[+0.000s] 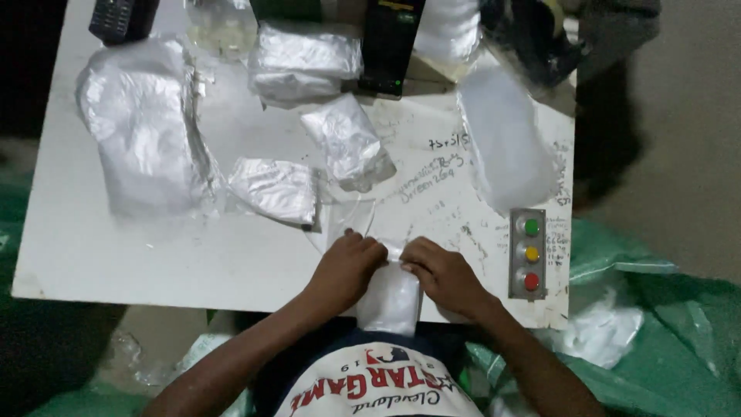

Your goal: Preparing and folding plastic bags at a workstation for packaging.

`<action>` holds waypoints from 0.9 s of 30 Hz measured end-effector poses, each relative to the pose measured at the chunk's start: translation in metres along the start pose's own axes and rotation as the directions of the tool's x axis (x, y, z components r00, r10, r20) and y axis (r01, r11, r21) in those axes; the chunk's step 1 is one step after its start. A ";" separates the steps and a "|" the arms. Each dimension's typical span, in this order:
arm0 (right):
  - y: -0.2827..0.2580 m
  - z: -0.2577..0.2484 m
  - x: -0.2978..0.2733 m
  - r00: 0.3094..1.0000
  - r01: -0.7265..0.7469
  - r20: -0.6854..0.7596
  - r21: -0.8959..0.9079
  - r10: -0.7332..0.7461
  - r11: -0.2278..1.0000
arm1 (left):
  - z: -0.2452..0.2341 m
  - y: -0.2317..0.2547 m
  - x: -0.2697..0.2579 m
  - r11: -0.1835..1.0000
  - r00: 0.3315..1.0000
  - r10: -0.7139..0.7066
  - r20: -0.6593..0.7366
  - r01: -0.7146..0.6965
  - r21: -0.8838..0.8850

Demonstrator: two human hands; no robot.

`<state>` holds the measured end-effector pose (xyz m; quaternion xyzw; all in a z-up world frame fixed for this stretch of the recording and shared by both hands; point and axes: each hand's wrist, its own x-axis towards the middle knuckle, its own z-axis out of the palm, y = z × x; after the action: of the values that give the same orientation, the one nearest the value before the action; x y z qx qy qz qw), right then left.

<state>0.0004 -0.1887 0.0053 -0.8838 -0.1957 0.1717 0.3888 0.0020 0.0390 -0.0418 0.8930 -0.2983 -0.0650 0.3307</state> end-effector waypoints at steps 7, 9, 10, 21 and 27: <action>0.000 -0.001 -0.004 0.999 -0.030 0.040 -0.113 0.034 0.993 | -0.012 -0.006 0.000 0.998 0.994 0.053 0.100 -0.055 0.013; -0.002 0.004 -0.005 1.000 -0.013 -0.011 -0.171 0.011 0.985 | -0.008 -0.008 0.003 0.984 0.992 0.110 0.055 -0.117 0.138; -0.002 0.003 -0.004 1.000 -0.013 -0.016 -0.175 0.010 0.984 | -0.011 -0.005 0.002 0.983 0.992 0.116 0.053 -0.122 0.140; -0.024 -0.025 -0.008 0.975 -0.067 0.221 0.207 0.020 0.976 | -0.052 -0.002 0.006 0.571 0.817 -0.287 0.500 0.565 -0.596; 0.013 -0.029 0.005 0.957 -0.151 0.275 0.200 0.093 0.968 | -0.056 0.023 0.018 0.674 0.826 -0.461 0.325 0.564 -0.477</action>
<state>0.0204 -0.2127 0.0135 -0.8154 -0.1703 0.3319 0.4427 0.0232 0.0455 0.0179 0.7955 -0.0308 -0.3180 0.5149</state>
